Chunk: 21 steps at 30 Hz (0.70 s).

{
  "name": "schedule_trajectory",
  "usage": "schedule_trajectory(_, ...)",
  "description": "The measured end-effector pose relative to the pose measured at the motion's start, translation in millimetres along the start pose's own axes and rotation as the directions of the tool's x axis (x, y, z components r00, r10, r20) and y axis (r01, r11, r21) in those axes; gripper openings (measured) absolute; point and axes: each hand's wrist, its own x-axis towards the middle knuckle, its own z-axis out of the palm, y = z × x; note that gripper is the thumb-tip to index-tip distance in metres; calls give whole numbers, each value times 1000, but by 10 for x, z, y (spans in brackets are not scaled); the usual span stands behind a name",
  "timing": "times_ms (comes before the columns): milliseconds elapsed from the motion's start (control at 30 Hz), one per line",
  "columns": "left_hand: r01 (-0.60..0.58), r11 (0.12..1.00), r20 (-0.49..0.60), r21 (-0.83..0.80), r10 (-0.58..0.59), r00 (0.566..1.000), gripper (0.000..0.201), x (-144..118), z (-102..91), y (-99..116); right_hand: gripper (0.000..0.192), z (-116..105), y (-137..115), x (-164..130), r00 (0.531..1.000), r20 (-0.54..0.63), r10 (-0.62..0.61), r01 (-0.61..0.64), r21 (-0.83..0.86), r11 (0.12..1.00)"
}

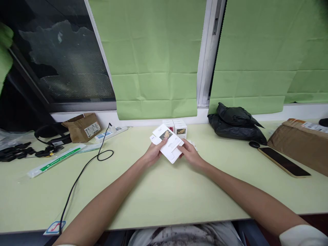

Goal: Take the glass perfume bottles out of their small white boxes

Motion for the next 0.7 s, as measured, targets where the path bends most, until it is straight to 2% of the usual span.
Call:
schedule_trajectory(267,28,999,17,41,-28,999,56,39,-130,45,29,9,-46,3,999,3,47,-47,101,994)
schedule_trajectory(367,55,997,-28,60,-53,998,56,63,-187,64,28,17,-73,7,997,25,69,-71,122,990)
schedule_trajectory(500,98,991,-114,92,-87,990,57,84,-228,93,37,27,-89,5,997,44,69,-74,146,987)
schedule_trajectory(567,131,989,-66,73,-126,990,56,81,-241,136,37,19,-107,2,996,22,87,-90,153,984)
schedule_trajectory(700,162,984,128,74,-171,977,49,73,-292,248,29,-12,-152,-9,987,52,153,-159,160,974)
